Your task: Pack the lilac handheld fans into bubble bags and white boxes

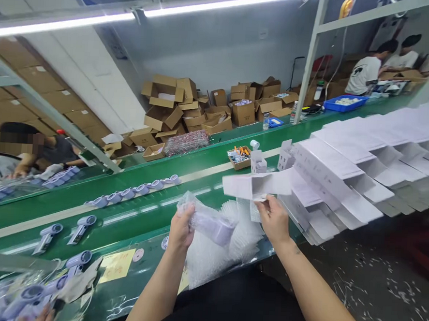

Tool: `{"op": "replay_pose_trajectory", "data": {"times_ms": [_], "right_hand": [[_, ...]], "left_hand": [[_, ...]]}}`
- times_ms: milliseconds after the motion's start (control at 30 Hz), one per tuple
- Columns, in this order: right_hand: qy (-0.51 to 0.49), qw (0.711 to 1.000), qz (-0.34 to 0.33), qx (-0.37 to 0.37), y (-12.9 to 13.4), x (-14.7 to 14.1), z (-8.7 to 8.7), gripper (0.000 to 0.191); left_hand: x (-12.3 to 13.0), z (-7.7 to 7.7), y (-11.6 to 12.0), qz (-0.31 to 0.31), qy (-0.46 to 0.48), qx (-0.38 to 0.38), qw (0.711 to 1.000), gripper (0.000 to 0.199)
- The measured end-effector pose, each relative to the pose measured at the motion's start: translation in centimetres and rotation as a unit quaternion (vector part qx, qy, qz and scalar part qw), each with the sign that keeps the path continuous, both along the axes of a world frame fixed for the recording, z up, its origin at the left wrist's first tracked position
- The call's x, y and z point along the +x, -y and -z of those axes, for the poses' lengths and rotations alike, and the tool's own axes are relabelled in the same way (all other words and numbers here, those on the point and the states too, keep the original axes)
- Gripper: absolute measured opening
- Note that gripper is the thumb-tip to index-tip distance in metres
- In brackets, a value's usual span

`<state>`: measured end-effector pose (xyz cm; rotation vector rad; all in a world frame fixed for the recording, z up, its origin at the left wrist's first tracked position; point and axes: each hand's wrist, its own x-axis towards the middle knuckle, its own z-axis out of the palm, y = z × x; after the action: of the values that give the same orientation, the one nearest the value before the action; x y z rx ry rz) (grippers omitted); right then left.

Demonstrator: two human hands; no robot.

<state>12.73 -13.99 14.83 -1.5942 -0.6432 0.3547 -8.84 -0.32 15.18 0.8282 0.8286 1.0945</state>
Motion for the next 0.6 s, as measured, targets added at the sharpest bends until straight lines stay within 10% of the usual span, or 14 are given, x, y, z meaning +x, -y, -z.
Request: {"op": "replay_pose_trajectory", "data": {"times_ms": [300, 600], "right_hand": [[0.312, 0.892, -0.288, -0.158, -20.6, 4.4, 4.5, 0.027], [0.283, 0.846, -0.418, -0.172, -28.5, 7.3, 13.0, 0.02]], "left_hand": [[2.3, -1.3, -10.6, -0.179, 0.027, 0.052, 0.982, 0.04], [10.2, 5.5, -20.4, -0.254, -0.266, 0.146, 0.918, 0.033]]}}
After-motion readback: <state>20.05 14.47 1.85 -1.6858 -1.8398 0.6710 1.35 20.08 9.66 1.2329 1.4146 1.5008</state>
